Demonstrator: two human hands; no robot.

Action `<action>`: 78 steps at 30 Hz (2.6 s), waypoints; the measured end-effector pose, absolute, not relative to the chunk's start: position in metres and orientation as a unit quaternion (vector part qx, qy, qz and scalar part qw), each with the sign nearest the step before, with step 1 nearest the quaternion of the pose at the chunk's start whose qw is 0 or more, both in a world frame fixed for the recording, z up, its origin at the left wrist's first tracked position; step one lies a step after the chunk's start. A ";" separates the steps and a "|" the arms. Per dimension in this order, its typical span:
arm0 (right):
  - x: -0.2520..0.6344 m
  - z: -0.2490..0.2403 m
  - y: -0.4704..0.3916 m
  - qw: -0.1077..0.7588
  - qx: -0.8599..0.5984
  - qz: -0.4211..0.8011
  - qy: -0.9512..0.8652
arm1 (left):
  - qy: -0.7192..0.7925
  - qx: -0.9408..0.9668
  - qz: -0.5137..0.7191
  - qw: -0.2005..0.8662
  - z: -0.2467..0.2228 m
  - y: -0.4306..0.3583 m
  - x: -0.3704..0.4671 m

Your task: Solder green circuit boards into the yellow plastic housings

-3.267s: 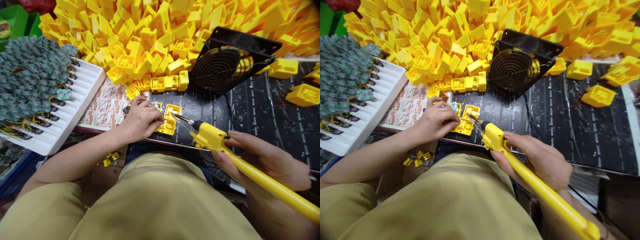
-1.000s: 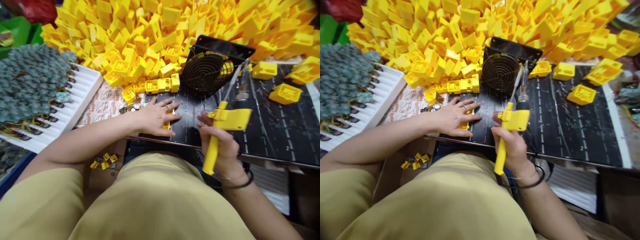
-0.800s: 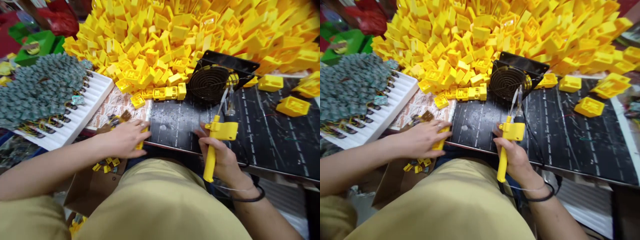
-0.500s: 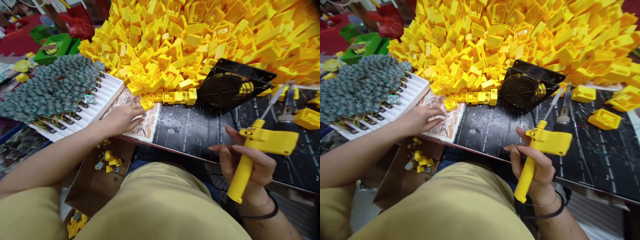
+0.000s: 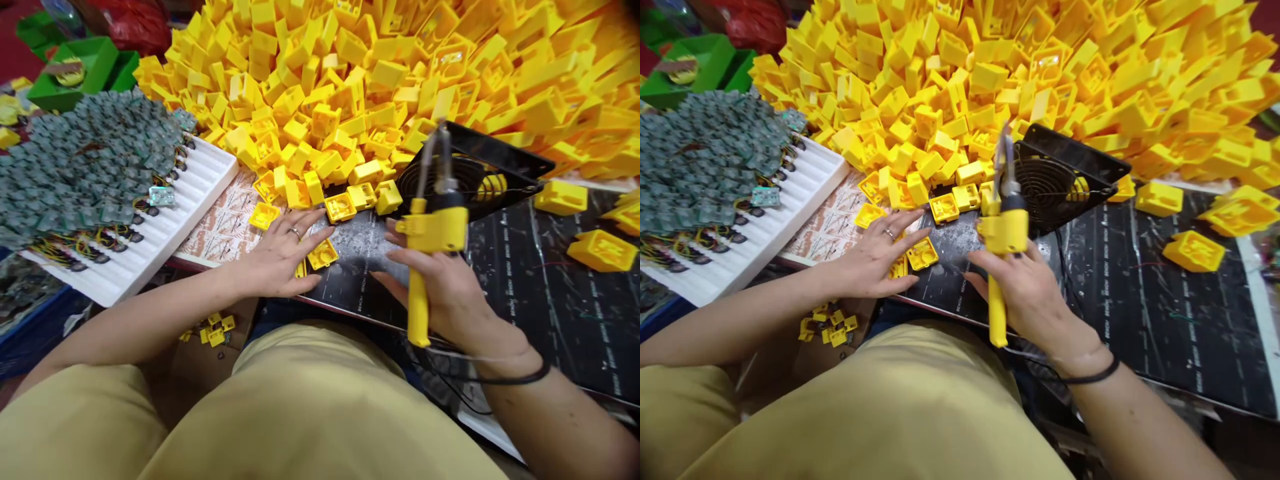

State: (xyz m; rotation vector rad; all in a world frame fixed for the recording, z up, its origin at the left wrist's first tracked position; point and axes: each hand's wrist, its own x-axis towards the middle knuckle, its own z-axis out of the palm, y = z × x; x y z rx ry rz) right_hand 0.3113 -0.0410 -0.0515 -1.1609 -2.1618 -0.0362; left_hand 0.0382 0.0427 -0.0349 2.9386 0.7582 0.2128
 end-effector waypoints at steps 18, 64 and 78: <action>0.310 -0.043 -0.008 0.210 -0.413 -0.130 -0.877 | 0.363 0.932 0.003 -0.023 -0.031 0.060 0.070; 0.268 -0.044 -0.033 0.207 -0.380 0.135 -0.892 | 0.415 0.908 0.049 -0.023 -0.014 0.046 -0.044; 0.251 -0.050 -0.018 0.248 -0.437 -0.060 -0.863 | 0.323 0.944 -0.017 0.072 -0.022 0.054 -0.043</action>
